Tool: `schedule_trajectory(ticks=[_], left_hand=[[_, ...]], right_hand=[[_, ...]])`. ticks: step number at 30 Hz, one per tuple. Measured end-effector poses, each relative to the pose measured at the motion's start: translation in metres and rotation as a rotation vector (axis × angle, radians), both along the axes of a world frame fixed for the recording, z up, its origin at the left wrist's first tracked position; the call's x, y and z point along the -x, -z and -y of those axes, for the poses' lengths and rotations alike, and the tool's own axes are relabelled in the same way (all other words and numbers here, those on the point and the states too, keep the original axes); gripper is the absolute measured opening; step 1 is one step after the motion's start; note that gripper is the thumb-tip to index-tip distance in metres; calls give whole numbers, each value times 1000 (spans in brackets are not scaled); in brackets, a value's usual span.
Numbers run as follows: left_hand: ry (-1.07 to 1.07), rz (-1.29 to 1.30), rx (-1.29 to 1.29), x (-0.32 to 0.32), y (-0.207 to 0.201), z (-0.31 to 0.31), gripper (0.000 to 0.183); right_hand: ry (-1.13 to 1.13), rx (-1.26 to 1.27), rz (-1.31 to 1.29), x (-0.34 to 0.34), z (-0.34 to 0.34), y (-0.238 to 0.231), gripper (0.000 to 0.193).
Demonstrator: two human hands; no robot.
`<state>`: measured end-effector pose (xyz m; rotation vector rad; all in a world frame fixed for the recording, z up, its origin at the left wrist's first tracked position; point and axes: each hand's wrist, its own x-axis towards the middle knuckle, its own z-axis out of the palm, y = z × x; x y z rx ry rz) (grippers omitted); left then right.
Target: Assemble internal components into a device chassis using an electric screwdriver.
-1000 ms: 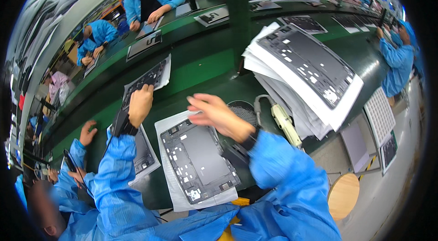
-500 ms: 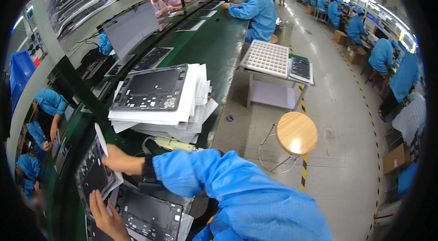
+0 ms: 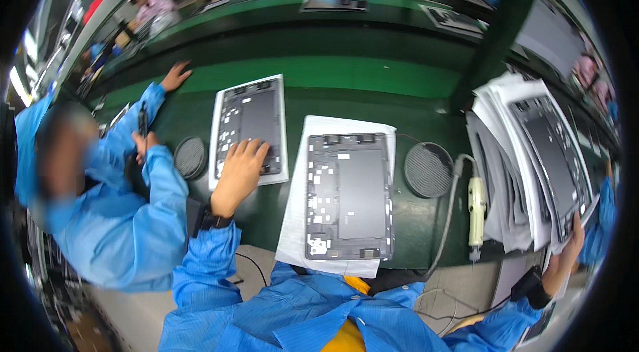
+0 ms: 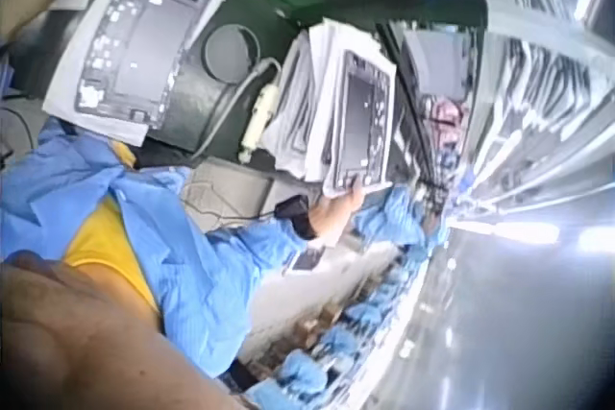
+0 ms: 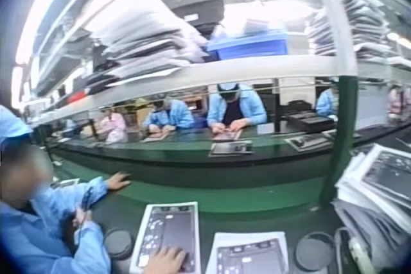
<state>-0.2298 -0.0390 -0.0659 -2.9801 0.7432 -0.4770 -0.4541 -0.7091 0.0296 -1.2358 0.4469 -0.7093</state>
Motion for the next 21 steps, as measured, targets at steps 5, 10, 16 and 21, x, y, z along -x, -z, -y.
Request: schedule_trajectory(ticks=[5, 10, 16, 21], left_hand=[[-88, -247, -37, 19, -19, -23, 40], [-64, -141, -174, 27, -12, -23, 33], [42, 11, -197, -41, 3, -23, 20], [-94, 33, -208, -145, 8, -44, 22]], right_hand=[[-153, -61, -56, -33, 11, 21, 34], [81, 76, 22, -11, -4, 13, 39], [240, 485, -26, 1, -51, -11, 44], [344, 596, -168, 26, -90, -25, 49]])
